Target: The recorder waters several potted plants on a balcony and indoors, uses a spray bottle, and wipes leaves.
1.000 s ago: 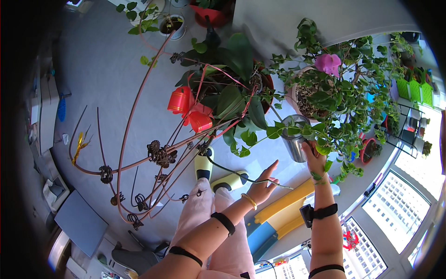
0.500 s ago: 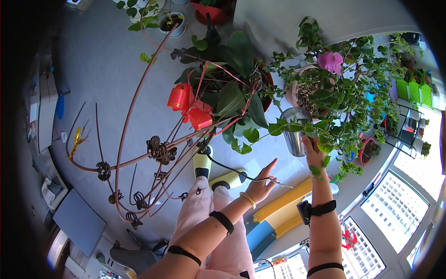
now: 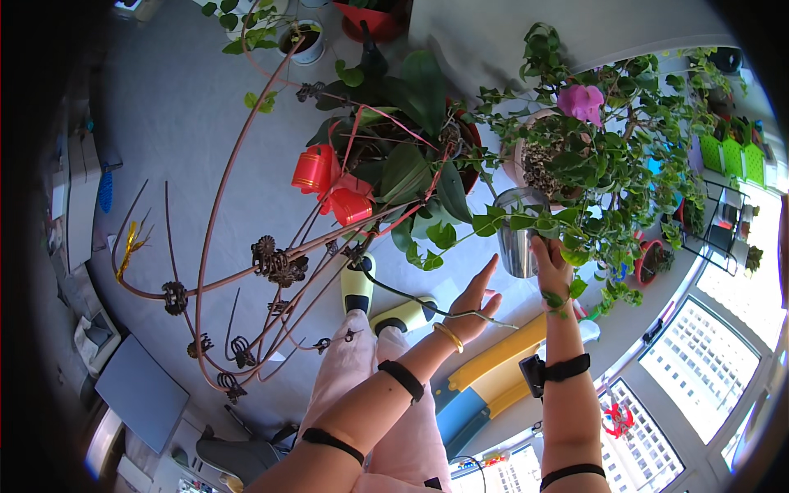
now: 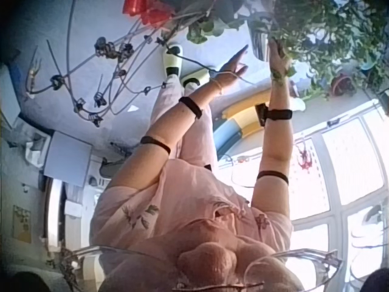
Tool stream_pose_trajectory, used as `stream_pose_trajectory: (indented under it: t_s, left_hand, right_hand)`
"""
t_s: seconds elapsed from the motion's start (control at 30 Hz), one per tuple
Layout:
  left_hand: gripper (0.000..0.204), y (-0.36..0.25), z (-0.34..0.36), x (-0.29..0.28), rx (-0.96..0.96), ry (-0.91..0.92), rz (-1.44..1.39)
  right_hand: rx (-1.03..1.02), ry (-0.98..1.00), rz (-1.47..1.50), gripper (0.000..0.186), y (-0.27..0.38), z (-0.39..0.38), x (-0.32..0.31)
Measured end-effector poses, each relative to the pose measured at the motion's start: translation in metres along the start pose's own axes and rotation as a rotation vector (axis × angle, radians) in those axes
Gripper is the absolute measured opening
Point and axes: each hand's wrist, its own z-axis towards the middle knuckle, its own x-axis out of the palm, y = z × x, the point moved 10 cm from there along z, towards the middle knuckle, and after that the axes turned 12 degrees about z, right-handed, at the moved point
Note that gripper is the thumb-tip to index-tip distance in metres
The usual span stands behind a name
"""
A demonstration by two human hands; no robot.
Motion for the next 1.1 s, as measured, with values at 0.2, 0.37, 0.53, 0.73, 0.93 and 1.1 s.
stream_pose_trajectory:
  t_s: [0.2, 0.37, 0.53, 0.73, 0.93, 1.1]
  left_hand:
    - [0.069, 0.004, 0.003, 0.003, -0.01, 0.006, 0.023]
    - [0.069, 0.004, 0.0, 0.004, -0.019, 0.015, 0.012]
    - [0.069, 0.006, -0.001, 0.005, -0.04, 0.029, 0.012]
    - [0.069, 0.004, -0.002, 0.002, -0.05, 0.029, 0.001]
    - [0.07, 0.007, -0.004, -0.003, -0.042, 0.018, -0.013]
    - [0.07, 0.012, -0.007, -0.005, -0.046, 0.01, 0.011]
  right_hand:
    - [0.085, 0.013, 0.081, 0.013, -0.013, -0.009, -0.005]
    - [0.068, 0.003, 0.002, 0.015, -0.011, -0.017, -0.014]
    - [0.165, 0.064, -0.056, 0.016, -0.012, -0.021, -0.011]
    - [0.121, 0.078, -0.041, 0.016, -0.009, -0.015, -0.002]
    - [0.108, 0.099, 0.015, 0.015, -0.006, -0.007, 0.009]
    - [0.075, 0.17, -0.081, 0.014, -0.017, 0.008, 0.008]
